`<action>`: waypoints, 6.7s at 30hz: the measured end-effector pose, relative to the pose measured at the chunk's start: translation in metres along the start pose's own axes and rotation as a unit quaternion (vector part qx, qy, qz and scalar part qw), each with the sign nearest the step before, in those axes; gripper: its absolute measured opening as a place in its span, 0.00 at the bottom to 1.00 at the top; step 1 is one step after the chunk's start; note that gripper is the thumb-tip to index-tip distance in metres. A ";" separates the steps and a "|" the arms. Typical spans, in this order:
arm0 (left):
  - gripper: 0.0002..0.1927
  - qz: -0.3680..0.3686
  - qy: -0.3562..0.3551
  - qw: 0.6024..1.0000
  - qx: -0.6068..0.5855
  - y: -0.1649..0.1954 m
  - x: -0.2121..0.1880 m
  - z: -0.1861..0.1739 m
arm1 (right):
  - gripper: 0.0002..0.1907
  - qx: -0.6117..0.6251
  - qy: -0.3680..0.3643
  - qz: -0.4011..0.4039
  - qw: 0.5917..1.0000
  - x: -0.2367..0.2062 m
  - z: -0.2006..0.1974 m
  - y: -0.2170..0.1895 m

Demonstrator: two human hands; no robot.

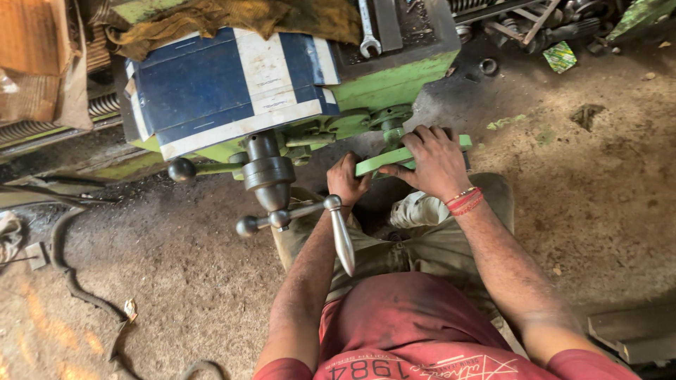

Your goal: The person sits on the floor and operates a lathe by turning a green handwheel with both hands. The person repeatedly adjusts the wheel to control the machine's movement.

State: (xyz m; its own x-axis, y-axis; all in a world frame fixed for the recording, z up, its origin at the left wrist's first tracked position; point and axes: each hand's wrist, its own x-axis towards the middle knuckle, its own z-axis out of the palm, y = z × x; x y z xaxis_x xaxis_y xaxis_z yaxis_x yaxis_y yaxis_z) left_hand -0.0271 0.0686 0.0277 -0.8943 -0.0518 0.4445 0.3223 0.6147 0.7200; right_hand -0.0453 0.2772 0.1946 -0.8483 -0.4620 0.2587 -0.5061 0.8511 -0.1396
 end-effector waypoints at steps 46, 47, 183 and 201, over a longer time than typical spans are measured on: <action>0.17 0.009 0.014 1.000 -0.008 0.006 0.009 -0.019 | 0.37 -0.062 0.003 0.000 0.998 0.010 0.008 -0.018; 0.17 0.008 0.012 1.000 -0.009 0.006 0.008 -0.020 | 0.38 -0.062 0.010 -0.005 0.998 0.010 0.009 -0.018; 0.28 -0.010 -0.047 0.999 0.005 0.074 0.024 -0.061 | 0.34 -0.134 -0.054 -0.032 0.989 0.020 0.011 -0.049; 0.19 -0.041 0.036 0.998 0.043 0.050 0.020 -0.030 | 0.28 0.019 0.006 -0.102 0.995 0.012 0.005 -0.048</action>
State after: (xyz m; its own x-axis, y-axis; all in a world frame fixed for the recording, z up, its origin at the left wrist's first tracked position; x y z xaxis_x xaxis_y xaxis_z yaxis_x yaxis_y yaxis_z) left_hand -0.0195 0.0746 0.0892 -0.8909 -0.1597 0.4253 0.2180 0.6711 0.7086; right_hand -0.0319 0.2298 0.1992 -0.7258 -0.6205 0.2969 -0.6728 0.7303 -0.1183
